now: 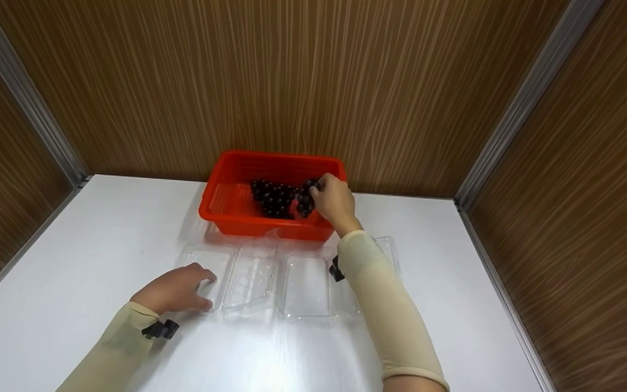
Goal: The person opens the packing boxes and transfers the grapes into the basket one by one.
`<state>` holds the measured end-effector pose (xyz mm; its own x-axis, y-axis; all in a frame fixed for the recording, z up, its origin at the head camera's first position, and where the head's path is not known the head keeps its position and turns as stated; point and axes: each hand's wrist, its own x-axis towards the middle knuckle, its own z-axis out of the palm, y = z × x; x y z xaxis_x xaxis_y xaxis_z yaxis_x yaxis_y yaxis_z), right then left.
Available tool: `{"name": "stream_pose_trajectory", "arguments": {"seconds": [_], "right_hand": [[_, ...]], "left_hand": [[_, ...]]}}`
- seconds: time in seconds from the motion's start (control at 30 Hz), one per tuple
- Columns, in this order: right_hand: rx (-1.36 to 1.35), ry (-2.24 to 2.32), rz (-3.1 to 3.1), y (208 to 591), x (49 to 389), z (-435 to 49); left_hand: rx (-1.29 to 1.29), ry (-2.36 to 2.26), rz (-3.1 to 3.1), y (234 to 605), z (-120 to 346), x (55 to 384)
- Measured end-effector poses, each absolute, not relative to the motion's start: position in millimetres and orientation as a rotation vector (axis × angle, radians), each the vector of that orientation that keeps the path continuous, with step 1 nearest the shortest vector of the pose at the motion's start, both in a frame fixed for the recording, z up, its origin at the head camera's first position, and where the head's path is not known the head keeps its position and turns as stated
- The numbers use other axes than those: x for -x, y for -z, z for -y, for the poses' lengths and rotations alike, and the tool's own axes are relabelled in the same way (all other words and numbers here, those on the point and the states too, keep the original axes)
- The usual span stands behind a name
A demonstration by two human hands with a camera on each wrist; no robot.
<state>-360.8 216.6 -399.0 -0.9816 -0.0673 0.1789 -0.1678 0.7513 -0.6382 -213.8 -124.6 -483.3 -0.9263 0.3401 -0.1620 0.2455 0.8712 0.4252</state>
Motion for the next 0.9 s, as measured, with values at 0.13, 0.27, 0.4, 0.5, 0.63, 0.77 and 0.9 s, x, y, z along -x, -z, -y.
{"name": "stream_pose_trajectory", "arguments": {"seconds": [0.13, 0.27, 0.4, 0.5, 0.63, 0.77, 0.9], "right_hand": [[-0.114, -1.09, 2.81, 415, 362, -221], [-0.076, -1.049, 2.826, 424, 362, -224], [-0.08, -1.033, 2.828, 426, 362, -224], [-0.09, -1.055, 2.825, 424, 362, -223], [-0.09, -1.084, 2.827, 424, 363, -223], [-0.073, -1.085, 2.819, 425, 364, -224], [-0.064, -1.081, 2.793, 425, 362, -226]], "left_hand": [[-0.46, -0.58, -2.804, 486, 121, 215], [-0.504, -0.555, -2.816, 487, 119, 216], [-0.515, -0.542, -2.823, 488, 119, 217], [-0.512, -0.544, -2.821, 487, 119, 217], [-0.514, -0.535, -2.822, 486, 119, 217], [-0.51, -0.528, -2.812, 485, 119, 216], [-0.486, -0.54, -2.796, 486, 119, 215]]}}
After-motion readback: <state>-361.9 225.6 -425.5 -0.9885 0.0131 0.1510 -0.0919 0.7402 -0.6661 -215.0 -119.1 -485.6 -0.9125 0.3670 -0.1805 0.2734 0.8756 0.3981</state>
